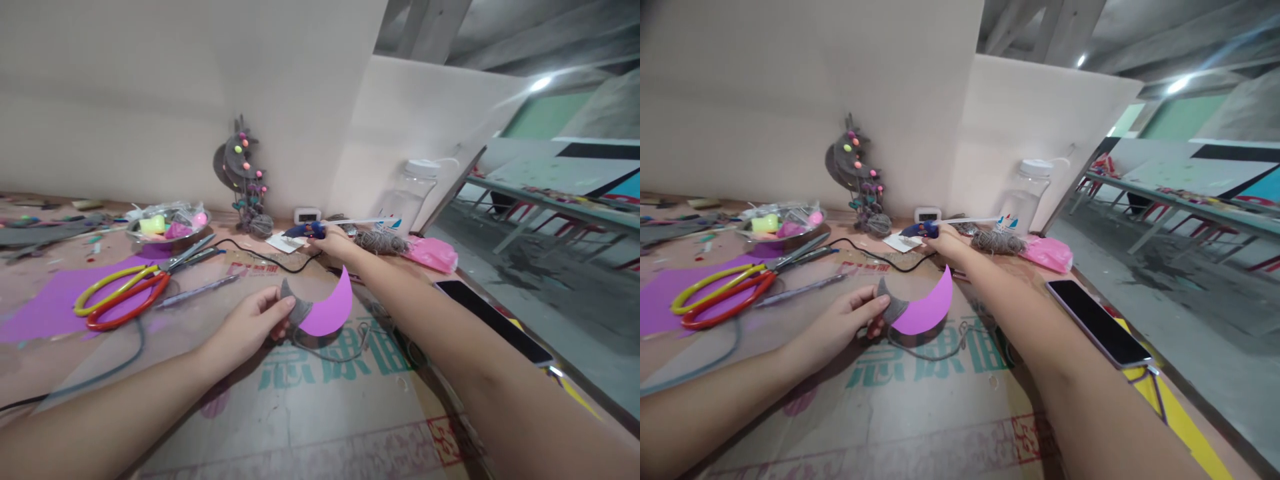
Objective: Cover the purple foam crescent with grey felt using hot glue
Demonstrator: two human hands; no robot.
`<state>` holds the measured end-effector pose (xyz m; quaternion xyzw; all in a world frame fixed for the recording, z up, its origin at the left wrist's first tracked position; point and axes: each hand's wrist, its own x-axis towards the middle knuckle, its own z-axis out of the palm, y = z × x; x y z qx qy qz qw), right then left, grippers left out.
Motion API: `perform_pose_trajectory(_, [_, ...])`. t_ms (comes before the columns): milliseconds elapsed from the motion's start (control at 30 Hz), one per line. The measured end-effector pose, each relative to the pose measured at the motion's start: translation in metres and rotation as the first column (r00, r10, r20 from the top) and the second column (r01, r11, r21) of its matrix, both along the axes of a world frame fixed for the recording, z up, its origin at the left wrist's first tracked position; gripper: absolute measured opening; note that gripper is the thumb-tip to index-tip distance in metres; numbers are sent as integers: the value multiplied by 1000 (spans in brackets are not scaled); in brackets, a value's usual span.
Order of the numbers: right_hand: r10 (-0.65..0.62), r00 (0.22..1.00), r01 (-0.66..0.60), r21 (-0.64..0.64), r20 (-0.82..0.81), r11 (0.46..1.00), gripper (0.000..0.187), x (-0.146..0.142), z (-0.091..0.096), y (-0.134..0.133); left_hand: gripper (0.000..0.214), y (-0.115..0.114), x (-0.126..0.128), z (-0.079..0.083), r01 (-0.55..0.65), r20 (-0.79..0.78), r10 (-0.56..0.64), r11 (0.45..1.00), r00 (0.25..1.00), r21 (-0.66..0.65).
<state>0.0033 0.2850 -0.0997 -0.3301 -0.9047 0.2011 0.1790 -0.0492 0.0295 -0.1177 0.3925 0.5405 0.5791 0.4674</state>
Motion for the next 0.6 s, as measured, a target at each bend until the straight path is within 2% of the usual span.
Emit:
perform_pose_trajectory(133, [10, 999, -11, -28, -39, 1000, 22, 3, 9, -2, 27, 1, 0, 1, -3, -3, 3, 1000, 1000, 2])
perform_pose_trajectory(267, [-2, 991, -8, -75, -137, 997, 25, 19, 26, -9, 28, 1, 1, 2, -21, 7, 21, 1000, 1000, -2])
perform_pose_trajectory(467, [-26, 967, -5, -124, -253, 992, 33, 71, 51, -38, 29, 2, 0, 7, -133, -24, 131, 990, 991, -56])
perform_pose_trajectory(600, [-42, 953, -19, -196, -300, 980, 28, 113, 50, -71, 29, 1, -1, 7, -149, -13, 148, 987, 989, -62])
